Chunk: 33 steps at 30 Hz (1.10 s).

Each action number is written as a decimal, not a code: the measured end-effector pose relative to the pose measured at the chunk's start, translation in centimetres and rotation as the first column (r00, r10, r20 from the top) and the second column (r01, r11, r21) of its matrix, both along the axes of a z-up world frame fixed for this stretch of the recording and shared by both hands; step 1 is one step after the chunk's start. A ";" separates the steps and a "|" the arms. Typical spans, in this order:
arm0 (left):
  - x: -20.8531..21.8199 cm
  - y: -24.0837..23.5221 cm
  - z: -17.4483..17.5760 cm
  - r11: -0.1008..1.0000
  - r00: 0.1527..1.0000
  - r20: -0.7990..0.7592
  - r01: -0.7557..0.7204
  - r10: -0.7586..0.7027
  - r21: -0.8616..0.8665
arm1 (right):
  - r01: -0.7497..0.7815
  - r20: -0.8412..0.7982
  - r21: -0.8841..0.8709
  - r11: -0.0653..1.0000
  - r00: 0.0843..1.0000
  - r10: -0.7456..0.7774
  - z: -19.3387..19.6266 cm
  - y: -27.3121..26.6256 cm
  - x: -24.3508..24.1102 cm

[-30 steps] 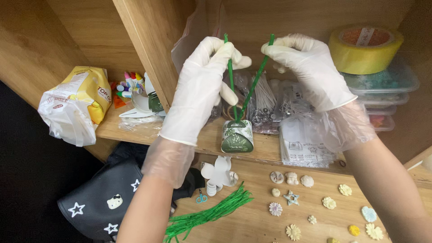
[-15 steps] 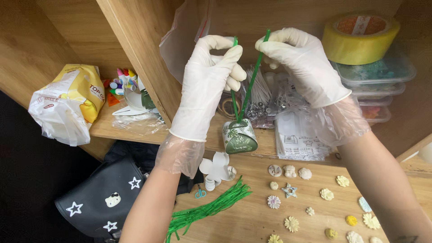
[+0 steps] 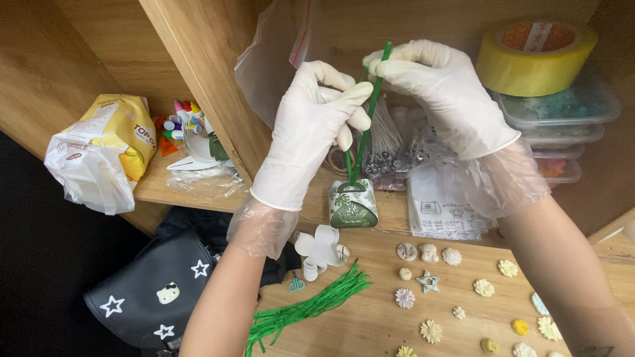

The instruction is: The person places small, flower-shaped decorations into a clear plastic bag and then into a white paper box. They then tie the box with a green ribbon, creating a bow.

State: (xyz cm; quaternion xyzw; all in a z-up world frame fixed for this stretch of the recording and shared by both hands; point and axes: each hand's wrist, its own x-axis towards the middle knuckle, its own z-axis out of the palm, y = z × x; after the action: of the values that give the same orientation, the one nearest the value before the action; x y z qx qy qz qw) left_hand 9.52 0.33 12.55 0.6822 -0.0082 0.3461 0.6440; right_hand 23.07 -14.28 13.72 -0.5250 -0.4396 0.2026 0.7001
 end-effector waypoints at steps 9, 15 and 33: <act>-0.7 0.8 0.1 0.998 0.998 -0.052 0.045 -0.042 0.044 | -0.187 0.143 0.050 0.981 0.974 0.178 0.6 0.4 0.4; -1.0 1.0 0.4 0.996 0.992 -0.119 0.052 -0.043 0.075 | -0.119 0.172 -0.031 0.992 0.978 0.122 1.7 1.3 0.5; -1.8 1.6 0.7 0.995 0.982 -0.183 0.069 -0.054 0.074 | -0.021 0.474 -0.111 0.994 0.877 0.072 4.7 0.0 -1.0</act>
State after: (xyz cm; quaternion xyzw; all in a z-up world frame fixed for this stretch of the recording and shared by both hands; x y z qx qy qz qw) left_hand 7.68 1.89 13.26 0.7354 0.0154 0.2621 0.6247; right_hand 22.06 -14.32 18.41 -0.5830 -0.6001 0.1059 0.5374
